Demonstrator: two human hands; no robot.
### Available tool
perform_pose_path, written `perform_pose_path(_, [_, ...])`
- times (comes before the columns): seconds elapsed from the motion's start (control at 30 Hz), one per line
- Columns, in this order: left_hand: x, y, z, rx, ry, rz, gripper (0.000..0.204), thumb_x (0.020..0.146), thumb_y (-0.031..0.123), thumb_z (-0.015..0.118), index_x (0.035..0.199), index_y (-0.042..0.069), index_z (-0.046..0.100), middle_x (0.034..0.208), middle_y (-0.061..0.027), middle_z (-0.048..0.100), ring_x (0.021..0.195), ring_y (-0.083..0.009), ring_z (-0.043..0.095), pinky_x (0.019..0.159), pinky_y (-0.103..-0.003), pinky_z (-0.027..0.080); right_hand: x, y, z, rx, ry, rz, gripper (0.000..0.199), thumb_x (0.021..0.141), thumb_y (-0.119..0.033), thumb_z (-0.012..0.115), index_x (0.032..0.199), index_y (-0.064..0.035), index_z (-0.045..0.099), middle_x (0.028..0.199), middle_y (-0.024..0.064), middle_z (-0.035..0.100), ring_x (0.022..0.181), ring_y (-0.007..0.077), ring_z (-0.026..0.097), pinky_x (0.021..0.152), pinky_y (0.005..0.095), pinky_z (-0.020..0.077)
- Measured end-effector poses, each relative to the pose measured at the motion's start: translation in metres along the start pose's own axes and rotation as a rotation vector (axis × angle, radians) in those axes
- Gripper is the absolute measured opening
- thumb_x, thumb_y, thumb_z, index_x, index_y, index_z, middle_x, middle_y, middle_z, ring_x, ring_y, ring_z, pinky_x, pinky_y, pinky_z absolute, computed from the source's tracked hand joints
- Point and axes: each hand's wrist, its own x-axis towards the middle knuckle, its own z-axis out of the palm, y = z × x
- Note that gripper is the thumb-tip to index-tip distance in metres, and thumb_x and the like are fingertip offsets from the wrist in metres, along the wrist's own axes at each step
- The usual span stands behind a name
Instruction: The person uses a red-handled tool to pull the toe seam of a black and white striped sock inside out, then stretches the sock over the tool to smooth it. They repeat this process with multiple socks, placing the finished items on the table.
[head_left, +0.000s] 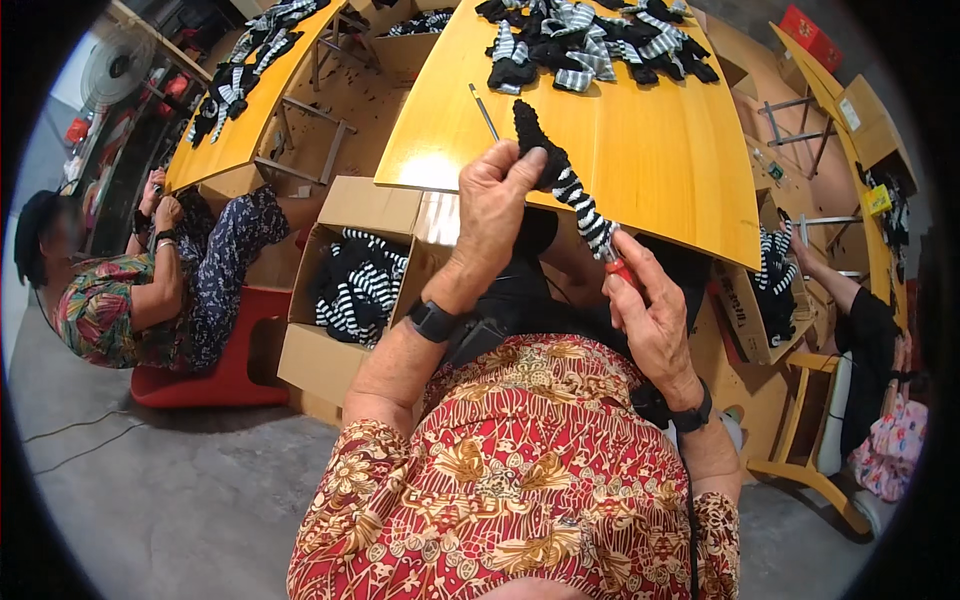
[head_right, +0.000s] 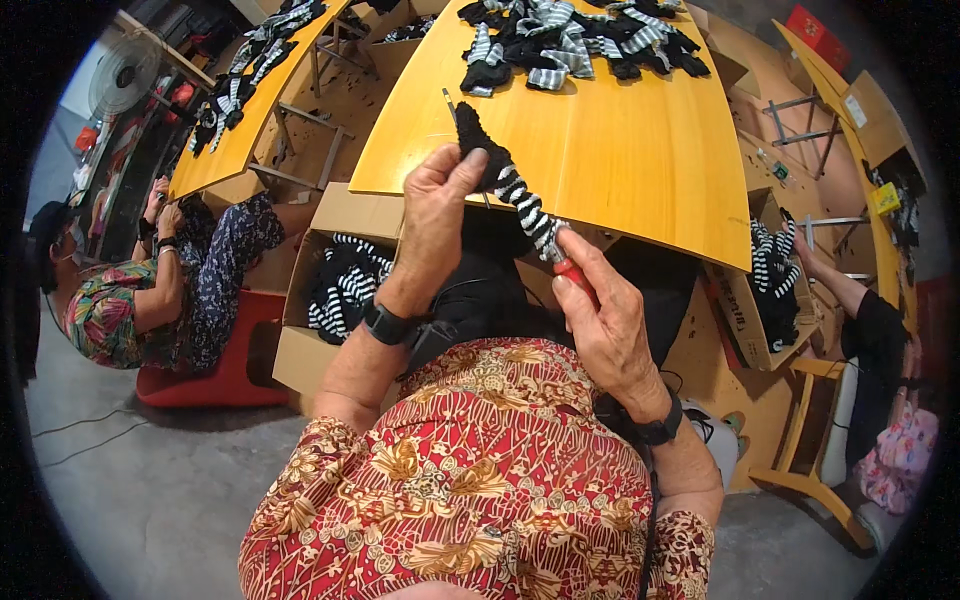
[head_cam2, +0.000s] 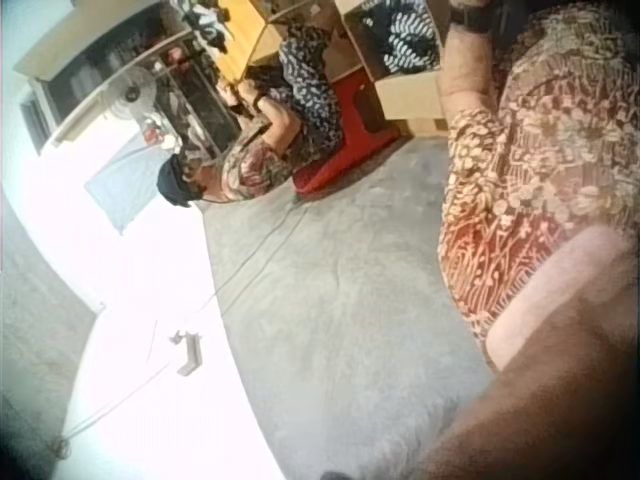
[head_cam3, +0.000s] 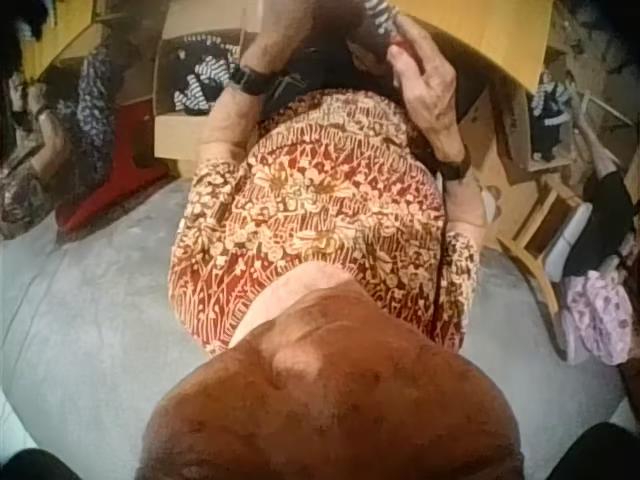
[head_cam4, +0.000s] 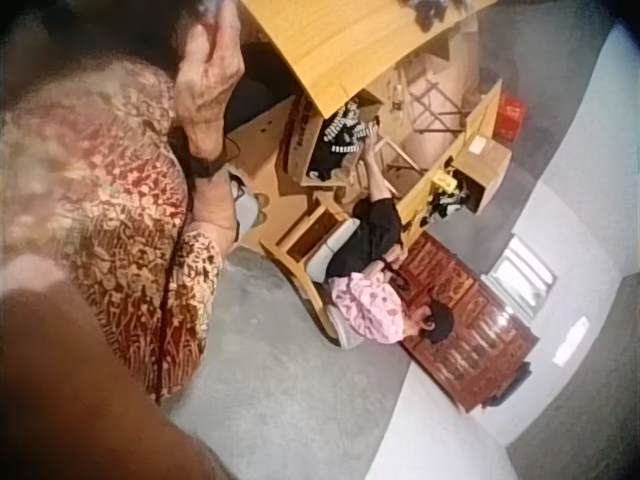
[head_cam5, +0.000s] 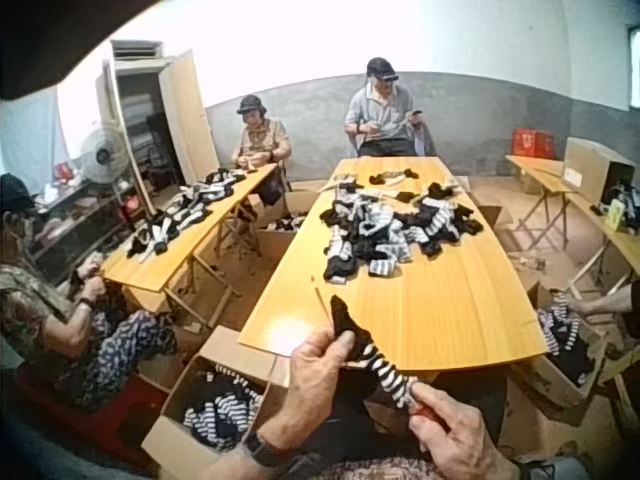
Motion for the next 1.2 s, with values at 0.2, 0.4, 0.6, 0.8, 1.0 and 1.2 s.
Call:
perform_pose_path(0.2, [0.016, 0.004, -0.032, -0.006, 0.07, 0.001, 0.006, 0.09, 0.009, 0.063, 0.09, 0.004, 0.065, 0.083, -0.0012, 0.067, 0.072, -0.006, 0.062, 0.065, -0.02, 0.05, 0.003, -0.007, -0.022, -0.189, -0.113, -0.139, 0.042, 0.086, -0.004, 0.057, 0.127, -0.0001, 0.052, 0.106, 0.0123, 0.063, 0.093, 0.0168, 0.06, 0.084, 0.0281, 0.0463])
perform_pose_path(0.4, [0.023, 0.029, -0.073, -0.151, 0.121, 0.007, 0.007, 0.087, 0.007, 0.065, 0.094, 0.005, 0.063, 0.089, -0.0022, 0.067, 0.082, -0.0098, 0.063, 0.077, -0.025, 0.053, -0.003, -0.015, -0.073, -0.277, -0.077, 0.079, 0.037, 0.08, -0.004, 0.06, 0.118, -0.004, 0.061, 0.09, 0.0026, 0.061, 0.067, 0.0075, 0.052, 0.063, 0.0217, 0.0446])
perform_pose_path(0.6, [0.021, 0.02, -0.084, -0.254, 0.109, -0.023, 0.013, 0.087, 0.002, 0.061, 0.101, 0.005, 0.061, 0.099, -0.0063, 0.065, 0.092, -0.0153, 0.063, 0.083, -0.033, 0.054, 0.002, -0.013, -0.06, -0.113, 0.082, 0.044, 0.035, 0.083, -0.007, 0.061, 0.118, -0.004, 0.061, 0.079, -0.0002, 0.056, 0.057, 0.0042, 0.046, 0.051, 0.0197, 0.0389])
perform_pose_path(0.8, [0.008, 0.027, -0.039, -0.254, -0.027, -0.154, 0.015, 0.085, 0.002, 0.065, 0.1, 0.003, 0.063, 0.092, -0.0033, 0.066, 0.081, -0.0102, 0.063, 0.077, -0.024, 0.051, 0.04, -0.033, -0.023, 0.082, 0.139, 0.064, 0.016, 0.08, -0.012, 0.07, 0.087, -0.0018, 0.059, 0.064, -0.0044, 0.053, 0.055, 0.0019, 0.045, 0.05, 0.0178, 0.0348])
perform_pose_path(1.0, [-0.003, 0.035, -0.008, -0.017, -0.148, -0.249, 0.017, 0.082, 0.004, 0.069, 0.098, 0.005, 0.063, 0.086, -0.0008, 0.066, 0.075, -0.0069, 0.061, 0.07, -0.021, 0.05, 0.096, -0.045, 0.002, 0.233, 0.082, -0.072, 0.019, 0.078, -0.008, 0.071, 0.09, -0.0025, 0.058, 0.073, -0.0021, 0.057, 0.06, 0.0043, 0.053, 0.053, 0.0185, 0.0425])
perform_pose_path(1.2, [-0.003, 0.023, -0.009, -0.007, -0.125, -0.215, 0.018, 0.081, 0.007, 0.072, 0.096, 0.006, 0.063, 0.084, 0.0012, 0.064, 0.076, -0.0058, 0.059, 0.071, -0.02, 0.047, 0.106, -0.024, 0.002, 0.329, 0.073, -0.045, 0.021, 0.078, -0.009, 0.071, 0.093, -0.0042, 0.057, 0.077, -0.0017, 0.059, 0.062, 0.0032, 0.053, 0.052, 0.0174, 0.0423])
